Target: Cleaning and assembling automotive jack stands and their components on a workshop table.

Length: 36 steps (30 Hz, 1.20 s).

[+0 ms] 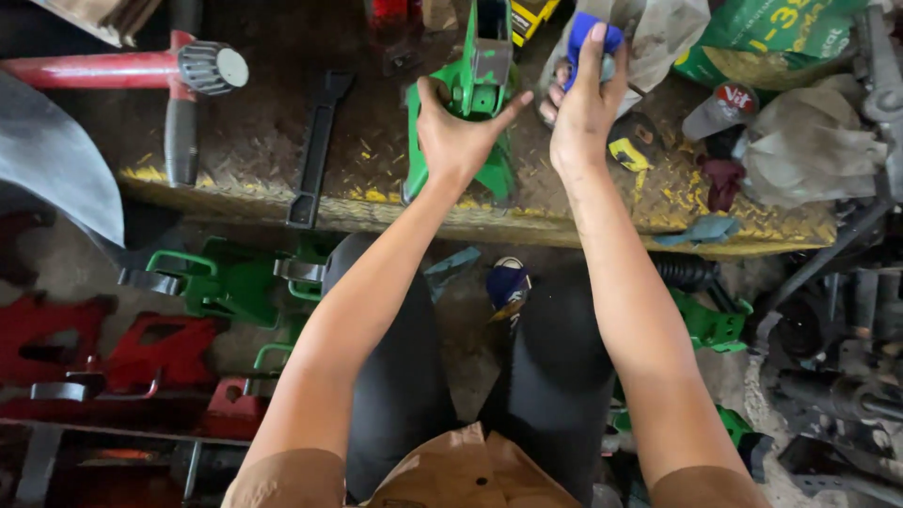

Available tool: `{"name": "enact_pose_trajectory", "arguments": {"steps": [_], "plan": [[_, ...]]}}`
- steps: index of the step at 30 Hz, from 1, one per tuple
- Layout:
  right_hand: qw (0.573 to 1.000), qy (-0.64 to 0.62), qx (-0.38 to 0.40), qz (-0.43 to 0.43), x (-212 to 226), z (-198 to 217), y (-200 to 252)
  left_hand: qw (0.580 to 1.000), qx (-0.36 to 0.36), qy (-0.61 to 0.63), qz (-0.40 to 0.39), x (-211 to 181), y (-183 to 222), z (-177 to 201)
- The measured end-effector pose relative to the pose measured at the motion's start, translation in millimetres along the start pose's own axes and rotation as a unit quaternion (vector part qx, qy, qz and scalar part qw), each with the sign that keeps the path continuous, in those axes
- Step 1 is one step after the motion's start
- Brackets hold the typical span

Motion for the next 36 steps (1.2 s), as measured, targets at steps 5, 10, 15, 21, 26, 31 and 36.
{"name": "enact_pose_trajectory", "arguments": {"steps": [5, 10, 15, 21, 26, 31, 36], "plan": [[0.983, -0.144, 0.095, -0.062, -7, 8, 0, 0.998, 0.011, -0.031, 0.055, -3, 1, -7], [0.98, -0.033, 0.163, 0.11, 25, -31, 24, 0.999, 0.024, -0.025, 0.013, 13, -4, -12], [0.879, 0.269, 0.136, 0.37, 24, -65, 38, 0.998, 0.062, 0.014, -0.022, 35, -9, -17], [0.648, 0.458, 0.187, 0.578, 57, -56, 49, 0.986, 0.14, 0.072, -0.063, 78, -33, -27], [0.647, 0.443, 0.258, 0.565, 50, -35, 55, 0.967, 0.252, 0.042, -0.002, 81, -46, -2], [0.666, 0.441, 0.266, 0.539, 51, -47, 63, 0.945, 0.323, 0.011, -0.055, 72, -48, 21], [0.691, 0.454, 0.21, 0.521, 61, -45, 73, 0.916, 0.397, -0.036, -0.037, 67, -42, 29]]}}
Point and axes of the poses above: each hand's wrist, its own y-axis away from the middle knuckle, its own z-axis out of the back of the hand, x = y × z, the point moved 2 cm from there along -y, towards the middle knuckle, and after that the axes turned 4 degrees about z, right-handed, at the moved point
